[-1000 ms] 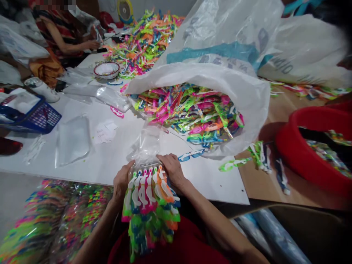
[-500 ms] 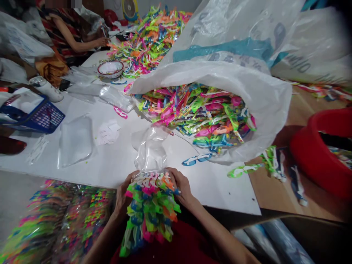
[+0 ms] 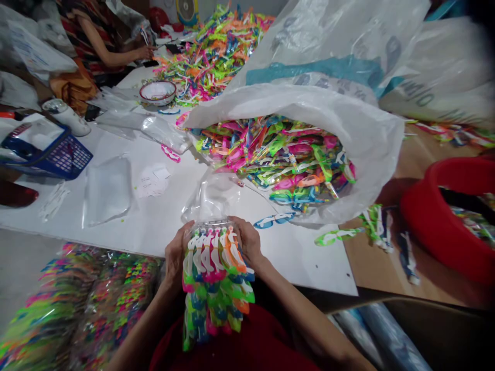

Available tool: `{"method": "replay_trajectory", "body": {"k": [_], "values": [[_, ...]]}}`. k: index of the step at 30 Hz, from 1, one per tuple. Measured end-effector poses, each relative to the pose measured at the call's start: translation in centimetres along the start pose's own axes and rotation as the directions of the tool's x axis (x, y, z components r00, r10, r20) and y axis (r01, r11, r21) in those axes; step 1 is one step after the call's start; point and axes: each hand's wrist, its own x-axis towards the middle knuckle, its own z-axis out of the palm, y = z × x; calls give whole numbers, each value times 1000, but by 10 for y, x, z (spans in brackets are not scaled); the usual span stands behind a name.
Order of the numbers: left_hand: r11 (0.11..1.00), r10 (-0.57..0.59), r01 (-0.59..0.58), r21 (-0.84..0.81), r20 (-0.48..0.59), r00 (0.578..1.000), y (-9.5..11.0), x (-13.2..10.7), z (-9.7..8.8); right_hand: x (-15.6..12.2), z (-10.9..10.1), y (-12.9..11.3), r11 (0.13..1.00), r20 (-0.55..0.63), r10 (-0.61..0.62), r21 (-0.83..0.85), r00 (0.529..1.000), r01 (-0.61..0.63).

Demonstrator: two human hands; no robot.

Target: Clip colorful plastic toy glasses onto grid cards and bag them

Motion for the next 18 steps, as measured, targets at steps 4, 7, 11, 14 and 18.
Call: {"method": "replay_trajectory", "body": {"k": [4,7,11,14,18], "values": [[997,75,-75,-20,4,997,-7,-17,-3,-2,-13,-5,996,37,-84,38,996,82],[990,138,-139,16,48,989,-10,-20,-10,1,-24,-7,987,87,-30,159,996,16],[967,227,-223,122,-18,974,-12,0,-15,25,-24,1,835,159,271,453,950,-314],[954,231,-210,213,-82,969,-13,19,-13,47,-14,13,568,237,442,672,865,-475],[958,122,-115,263,-12,992,-12,27,-10,56,-2,23,343,327,500,776,802,-530]]}}
